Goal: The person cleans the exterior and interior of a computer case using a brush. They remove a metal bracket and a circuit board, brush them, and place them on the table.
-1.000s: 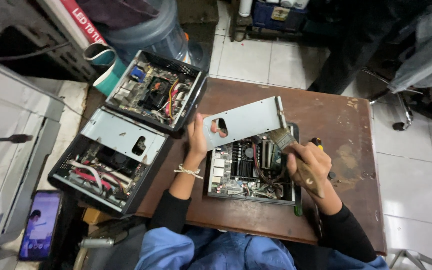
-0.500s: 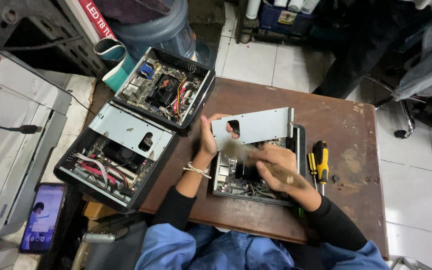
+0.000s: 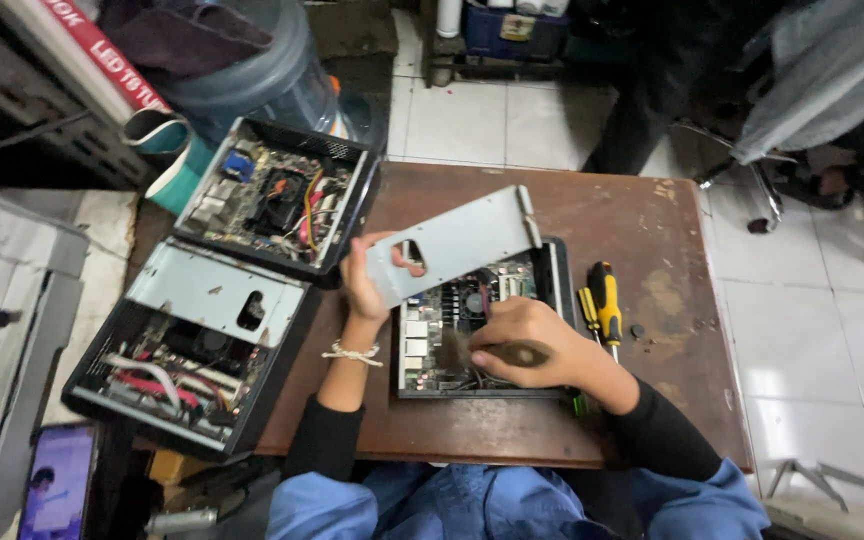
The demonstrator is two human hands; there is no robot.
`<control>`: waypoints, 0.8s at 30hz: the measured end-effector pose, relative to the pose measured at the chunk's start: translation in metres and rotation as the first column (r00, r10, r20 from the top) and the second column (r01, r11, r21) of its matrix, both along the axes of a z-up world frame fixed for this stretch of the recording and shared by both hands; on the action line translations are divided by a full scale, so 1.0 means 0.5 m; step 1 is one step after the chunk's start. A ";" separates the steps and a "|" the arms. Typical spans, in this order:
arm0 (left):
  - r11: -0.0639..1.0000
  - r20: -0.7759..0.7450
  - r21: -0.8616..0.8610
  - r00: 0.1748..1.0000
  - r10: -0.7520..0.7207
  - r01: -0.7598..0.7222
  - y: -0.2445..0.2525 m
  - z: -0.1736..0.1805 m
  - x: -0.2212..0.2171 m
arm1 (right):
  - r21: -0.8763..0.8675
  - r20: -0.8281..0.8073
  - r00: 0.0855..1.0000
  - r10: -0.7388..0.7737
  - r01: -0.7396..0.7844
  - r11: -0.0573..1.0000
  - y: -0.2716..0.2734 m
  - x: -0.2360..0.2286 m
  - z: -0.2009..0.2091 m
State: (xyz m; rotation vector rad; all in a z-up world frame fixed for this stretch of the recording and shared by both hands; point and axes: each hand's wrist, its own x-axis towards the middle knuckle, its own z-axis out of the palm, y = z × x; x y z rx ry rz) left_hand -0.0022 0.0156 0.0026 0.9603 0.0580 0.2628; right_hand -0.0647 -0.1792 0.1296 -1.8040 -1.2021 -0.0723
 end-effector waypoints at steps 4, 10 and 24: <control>0.991 0.004 -0.137 1.000 0.001 0.000 0.000 0.007 -0.005 | -0.074 0.207 0.945 -0.252 0.272 0.959 -0.134 -0.043 0.078; 0.989 0.124 -0.103 0.988 -0.097 0.110 -0.046 0.080 -0.029 | 0.020 -0.045 0.784 -0.620 0.621 0.784 -0.169 -0.008 0.132; 0.826 0.418 0.501 0.908 0.031 -0.259 -0.011 0.082 -0.014 | -0.235 -0.258 0.158 -0.953 0.947 0.221 -0.502 0.118 -0.077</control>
